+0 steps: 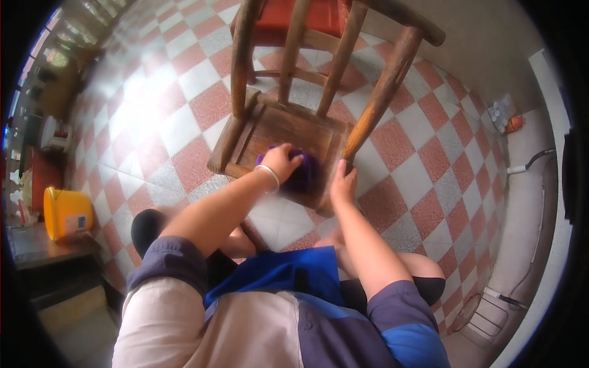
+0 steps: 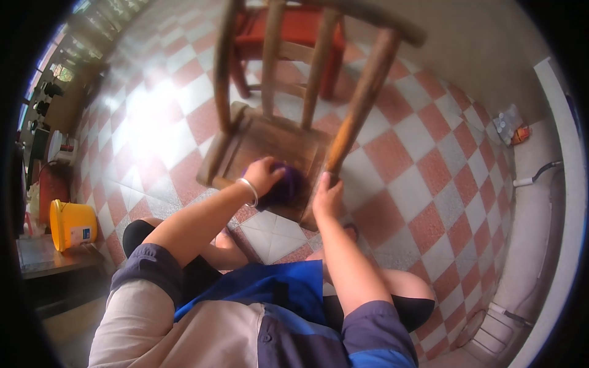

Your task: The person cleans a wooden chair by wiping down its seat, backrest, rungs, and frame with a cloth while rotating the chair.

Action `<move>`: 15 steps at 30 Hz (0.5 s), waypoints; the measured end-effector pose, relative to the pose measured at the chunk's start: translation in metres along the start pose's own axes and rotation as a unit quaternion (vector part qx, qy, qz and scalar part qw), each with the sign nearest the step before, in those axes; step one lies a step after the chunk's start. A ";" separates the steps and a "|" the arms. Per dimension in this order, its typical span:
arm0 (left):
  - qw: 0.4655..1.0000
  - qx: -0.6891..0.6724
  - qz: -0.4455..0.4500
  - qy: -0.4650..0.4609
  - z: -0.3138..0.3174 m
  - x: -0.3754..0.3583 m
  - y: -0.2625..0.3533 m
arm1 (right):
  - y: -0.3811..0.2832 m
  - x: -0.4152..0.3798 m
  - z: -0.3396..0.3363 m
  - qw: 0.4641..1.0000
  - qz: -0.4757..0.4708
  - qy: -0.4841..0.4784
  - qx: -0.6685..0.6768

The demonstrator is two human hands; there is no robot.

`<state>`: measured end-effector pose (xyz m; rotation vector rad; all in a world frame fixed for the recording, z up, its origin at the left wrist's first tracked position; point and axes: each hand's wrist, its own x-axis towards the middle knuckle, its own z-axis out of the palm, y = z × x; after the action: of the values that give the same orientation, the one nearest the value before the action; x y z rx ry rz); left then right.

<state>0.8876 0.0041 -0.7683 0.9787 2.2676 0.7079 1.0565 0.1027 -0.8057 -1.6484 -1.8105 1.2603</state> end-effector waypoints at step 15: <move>0.968 0.226 0.075 0.075 -0.020 0.101 0.022 | 0.004 -0.001 0.007 0.999 -0.026 0.045 0.016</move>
<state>0.8267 0.0901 -0.7683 1.3578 2.5699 0.3331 1.0536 0.0991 -0.8127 -1.6044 -1.7582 1.1694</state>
